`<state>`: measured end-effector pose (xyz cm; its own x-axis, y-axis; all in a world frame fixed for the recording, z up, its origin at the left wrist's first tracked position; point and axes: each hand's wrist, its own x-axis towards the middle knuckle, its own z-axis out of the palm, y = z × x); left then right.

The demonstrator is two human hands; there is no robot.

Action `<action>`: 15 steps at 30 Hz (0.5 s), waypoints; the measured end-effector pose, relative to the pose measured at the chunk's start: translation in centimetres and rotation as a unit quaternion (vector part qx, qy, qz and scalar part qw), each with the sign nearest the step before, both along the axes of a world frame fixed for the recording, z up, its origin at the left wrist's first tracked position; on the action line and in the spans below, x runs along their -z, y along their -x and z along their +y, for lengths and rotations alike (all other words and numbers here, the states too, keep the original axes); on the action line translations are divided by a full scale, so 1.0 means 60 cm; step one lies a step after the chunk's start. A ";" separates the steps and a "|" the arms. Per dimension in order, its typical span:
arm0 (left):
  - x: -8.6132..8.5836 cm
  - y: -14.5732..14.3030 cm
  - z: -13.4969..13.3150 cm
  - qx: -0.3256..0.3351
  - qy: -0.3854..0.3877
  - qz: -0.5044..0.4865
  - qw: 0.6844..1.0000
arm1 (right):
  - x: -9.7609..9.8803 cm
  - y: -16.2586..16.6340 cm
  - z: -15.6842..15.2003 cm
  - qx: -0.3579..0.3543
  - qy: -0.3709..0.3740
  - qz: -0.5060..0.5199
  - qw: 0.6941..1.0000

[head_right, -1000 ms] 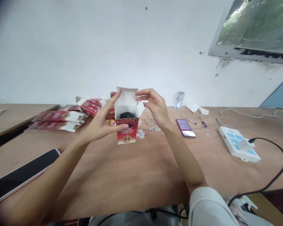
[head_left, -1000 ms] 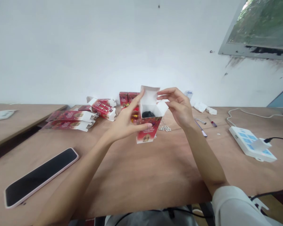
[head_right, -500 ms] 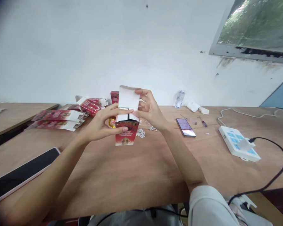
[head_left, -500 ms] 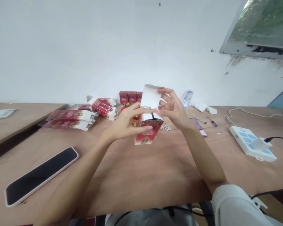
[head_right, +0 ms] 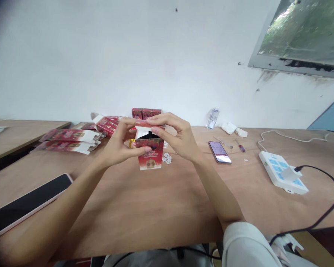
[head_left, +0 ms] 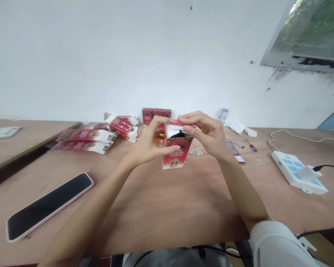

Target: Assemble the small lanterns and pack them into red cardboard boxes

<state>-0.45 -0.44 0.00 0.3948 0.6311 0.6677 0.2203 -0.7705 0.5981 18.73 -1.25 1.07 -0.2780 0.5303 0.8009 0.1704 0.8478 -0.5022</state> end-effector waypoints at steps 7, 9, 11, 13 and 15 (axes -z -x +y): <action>-0.004 -0.004 -0.003 0.035 0.058 -0.109 0.992 | -0.009 -0.007 -0.009 -0.064 -0.011 -0.077 0.995; -0.005 -0.004 0.001 0.038 0.053 -0.127 0.990 | -0.010 -0.005 -0.010 -0.057 -0.016 -0.104 0.993; -0.004 -0.003 0.007 0.040 0.056 -0.129 0.989 | -0.009 -0.003 -0.009 -0.043 -0.014 -0.124 0.991; -0.004 0.001 0.015 0.035 0.061 -0.116 0.991 | -0.006 -0.005 0.000 -0.027 -0.006 -0.127 0.992; -0.008 0.011 0.024 0.015 0.053 -0.116 0.992 | 0.001 -0.014 0.021 0.003 0.002 -0.104 0.995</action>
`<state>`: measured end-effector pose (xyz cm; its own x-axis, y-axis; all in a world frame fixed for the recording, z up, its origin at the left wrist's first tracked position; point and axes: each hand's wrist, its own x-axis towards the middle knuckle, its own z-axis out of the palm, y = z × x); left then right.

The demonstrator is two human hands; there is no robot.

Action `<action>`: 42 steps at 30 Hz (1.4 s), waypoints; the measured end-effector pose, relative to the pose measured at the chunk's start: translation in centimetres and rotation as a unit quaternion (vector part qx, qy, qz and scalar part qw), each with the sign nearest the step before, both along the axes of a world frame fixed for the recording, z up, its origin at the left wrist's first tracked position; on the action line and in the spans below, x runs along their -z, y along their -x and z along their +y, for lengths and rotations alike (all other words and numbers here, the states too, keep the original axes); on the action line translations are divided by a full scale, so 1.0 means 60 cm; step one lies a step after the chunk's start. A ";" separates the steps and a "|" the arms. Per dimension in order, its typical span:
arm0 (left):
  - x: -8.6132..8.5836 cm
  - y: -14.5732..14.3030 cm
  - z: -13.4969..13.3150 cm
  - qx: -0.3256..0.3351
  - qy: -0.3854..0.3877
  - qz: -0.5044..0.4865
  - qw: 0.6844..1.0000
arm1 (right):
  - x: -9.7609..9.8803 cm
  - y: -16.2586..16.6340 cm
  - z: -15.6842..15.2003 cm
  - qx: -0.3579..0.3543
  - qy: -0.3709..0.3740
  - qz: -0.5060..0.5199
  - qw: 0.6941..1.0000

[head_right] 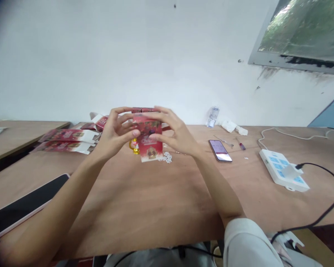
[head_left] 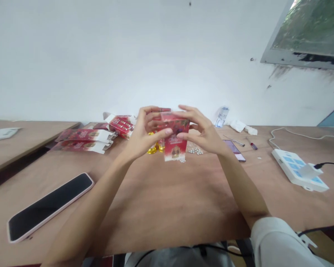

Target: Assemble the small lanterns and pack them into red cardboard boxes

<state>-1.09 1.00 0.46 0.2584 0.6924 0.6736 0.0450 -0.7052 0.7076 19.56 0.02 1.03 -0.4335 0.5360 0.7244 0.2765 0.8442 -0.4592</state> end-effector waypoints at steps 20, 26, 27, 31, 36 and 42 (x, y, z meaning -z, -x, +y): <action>-0.064 0.136 0.025 -0.309 -0.087 -0.211 0.923 | 0.137 -0.003 0.516 0.272 0.121 0.021 0.955; -0.060 0.130 0.029 -0.308 -0.072 -0.187 0.930 | 0.177 0.010 0.511 0.281 0.139 0.031 0.949; -0.060 0.129 0.029 -0.306 -0.073 -0.183 0.931 | 0.175 0.011 0.503 0.290 0.136 0.039 0.946; -0.056 0.130 0.036 -0.327 -0.106 -0.200 0.918 | 0.142 0.018 0.444 0.319 0.104 0.115 0.935; -0.052 0.130 0.041 -0.353 -0.200 -0.222 0.886 | 0.103 0.039 0.300 0.196 0.062 0.110 0.973; -0.058 0.103 0.025 -0.334 -0.246 -0.174 0.893 | 0.137 0.056 0.185 0.176 0.231 0.016 0.957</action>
